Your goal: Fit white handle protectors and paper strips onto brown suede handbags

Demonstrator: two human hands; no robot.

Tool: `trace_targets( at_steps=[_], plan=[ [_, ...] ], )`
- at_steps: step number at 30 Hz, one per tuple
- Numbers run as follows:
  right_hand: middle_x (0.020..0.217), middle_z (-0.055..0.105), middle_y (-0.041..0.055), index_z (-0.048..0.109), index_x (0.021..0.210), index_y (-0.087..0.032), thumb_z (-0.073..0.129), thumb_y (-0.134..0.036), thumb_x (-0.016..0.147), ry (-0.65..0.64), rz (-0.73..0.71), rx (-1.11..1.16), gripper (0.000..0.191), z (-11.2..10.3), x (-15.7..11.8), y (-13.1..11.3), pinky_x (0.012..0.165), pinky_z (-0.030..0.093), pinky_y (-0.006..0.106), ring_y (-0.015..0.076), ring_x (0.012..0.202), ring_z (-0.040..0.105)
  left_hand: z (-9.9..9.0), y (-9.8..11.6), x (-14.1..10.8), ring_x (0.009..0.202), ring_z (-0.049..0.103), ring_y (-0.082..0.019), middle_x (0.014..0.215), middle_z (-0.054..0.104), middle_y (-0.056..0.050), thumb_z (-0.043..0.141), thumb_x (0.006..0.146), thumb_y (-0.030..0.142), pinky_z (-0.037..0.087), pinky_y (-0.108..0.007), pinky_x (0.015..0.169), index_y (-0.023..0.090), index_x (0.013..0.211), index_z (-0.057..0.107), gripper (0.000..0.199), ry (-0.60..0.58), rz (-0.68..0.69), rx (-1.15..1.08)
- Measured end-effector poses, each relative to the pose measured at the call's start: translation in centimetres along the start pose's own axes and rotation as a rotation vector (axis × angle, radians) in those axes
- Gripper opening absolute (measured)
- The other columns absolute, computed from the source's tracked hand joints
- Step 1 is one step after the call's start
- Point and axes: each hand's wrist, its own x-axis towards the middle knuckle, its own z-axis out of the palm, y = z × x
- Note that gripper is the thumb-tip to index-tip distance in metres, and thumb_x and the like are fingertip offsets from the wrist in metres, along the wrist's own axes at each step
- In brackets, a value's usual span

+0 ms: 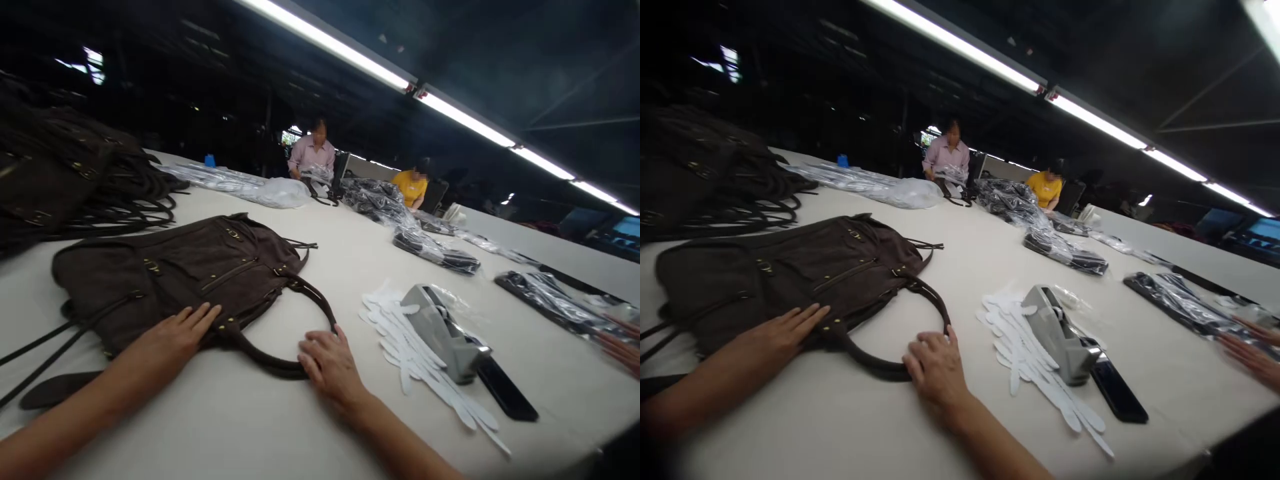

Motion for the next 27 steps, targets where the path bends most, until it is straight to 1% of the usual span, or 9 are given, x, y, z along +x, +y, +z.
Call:
trace_targets(
  at_steps=[2,5,11,15,18,21,23,25,27],
  plan=[
    [0.124,0.061,0.0066,0.059,0.124,-0.028,0.054,-0.034,0.096,-0.119,-0.07,0.015,0.029,0.4,0.1,-0.4,0.116,0.018,0.06,0.0256,0.118,0.054,-0.8,0.6,1.5,0.136,0.045,-0.027,0.15,0.044,-0.007,0.029,0.082,0.006,0.043,-0.04,0.108,0.018,0.146,0.042,0.066,-0.087,0.014,0.049],
    [0.114,0.062,0.0037,0.06,0.121,-0.032,0.058,-0.038,0.095,-0.136,-0.056,0.032,0.027,1.1,1.2,-0.4,0.115,0.017,0.061,0.0238,0.111,0.056,-1.4,1.9,4.3,0.137,0.043,-0.029,0.15,0.043,-0.012,0.026,0.083,0.002,0.042,-0.043,0.109,0.012,0.146,0.041,0.065,-0.123,-0.021,0.025],
    [0.092,0.064,0.0027,0.064,0.109,-0.026,0.045,-0.024,0.098,0.04,-0.061,-0.06,0.022,4.6,4.9,3.8,0.112,0.021,0.057,0.0215,0.093,0.062,-0.6,5.2,11.5,0.132,0.049,-0.032,0.147,0.047,-0.018,0.032,0.09,0.003,0.044,-0.046,0.105,0.014,0.143,0.044,0.056,-0.066,-0.129,-0.02],
    [0.106,0.067,0.0094,0.061,0.117,-0.02,0.035,-0.03,0.098,0.185,-0.071,-0.187,0.033,7.0,7.3,8.6,0.106,0.031,0.057,0.0284,0.104,0.062,0.4,5.7,16.1,0.127,0.052,-0.028,0.143,0.05,-0.015,0.051,0.095,0.024,0.046,-0.051,0.102,0.016,0.141,0.044,0.047,-0.03,-0.164,-0.031],
    [0.118,0.065,0.0151,0.057,0.125,-0.013,0.029,-0.032,0.097,0.272,-0.084,-0.295,0.044,7.5,7.8,11.0,0.101,0.038,0.057,0.0331,0.115,0.059,-0.1,5.2,17.6,0.122,0.054,-0.028,0.137,0.052,-0.013,0.058,0.092,0.039,0.047,-0.052,0.101,0.017,0.134,0.049,0.048,-0.034,-0.134,-0.086],
    [0.129,0.059,0.0181,0.055,0.13,-0.01,0.028,-0.035,0.096,0.313,-0.143,-0.364,0.05,7.3,7.0,11.9,0.1,0.042,0.056,0.0352,0.121,0.055,-1.9,2.8,16.8,0.113,0.058,-0.025,0.129,0.058,-0.011,0.059,0.09,0.044,0.05,-0.048,0.096,0.017,0.126,0.056,0.045,-0.052,-0.077,-0.166],
    [0.129,0.06,0.0173,0.06,0.125,-0.012,0.031,-0.036,0.096,0.322,-0.198,-0.38,0.048,7.3,6.3,11.9,0.095,0.048,0.053,0.0337,0.116,0.059,-3.4,-0.7,15.0,0.112,0.059,-0.024,0.128,0.059,-0.01,0.059,0.09,0.045,0.05,-0.047,0.096,0.018,0.123,0.058,0.043,-0.016,-0.134,-0.188],
    [0.125,0.063,0.0154,0.067,0.114,-0.016,0.034,-0.035,0.095,0.321,-0.239,-0.378,0.043,7.5,5.8,11.6,0.086,0.055,0.046,0.0303,0.108,0.064,-4.9,-5.6,12.5,0.115,0.056,-0.024,0.13,0.057,-0.01,0.061,0.089,0.041,0.048,-0.048,0.098,0.018,0.123,0.058,0.04,0.062,-0.322,-0.168],
    [0.123,0.065,0.0137,0.07,0.107,-0.017,0.036,-0.033,0.094,0.323,-0.249,-0.375,0.04,7.8,5.8,10.9,0.081,0.059,0.041,0.0282,0.106,0.065,-6.3,-10.9,9.6,0.119,0.053,-0.026,0.132,0.054,-0.011,0.06,0.09,0.036,0.046,-0.05,0.1,0.017,0.123,0.057,0.038,0.174,-0.614,-0.122]
  ],
)
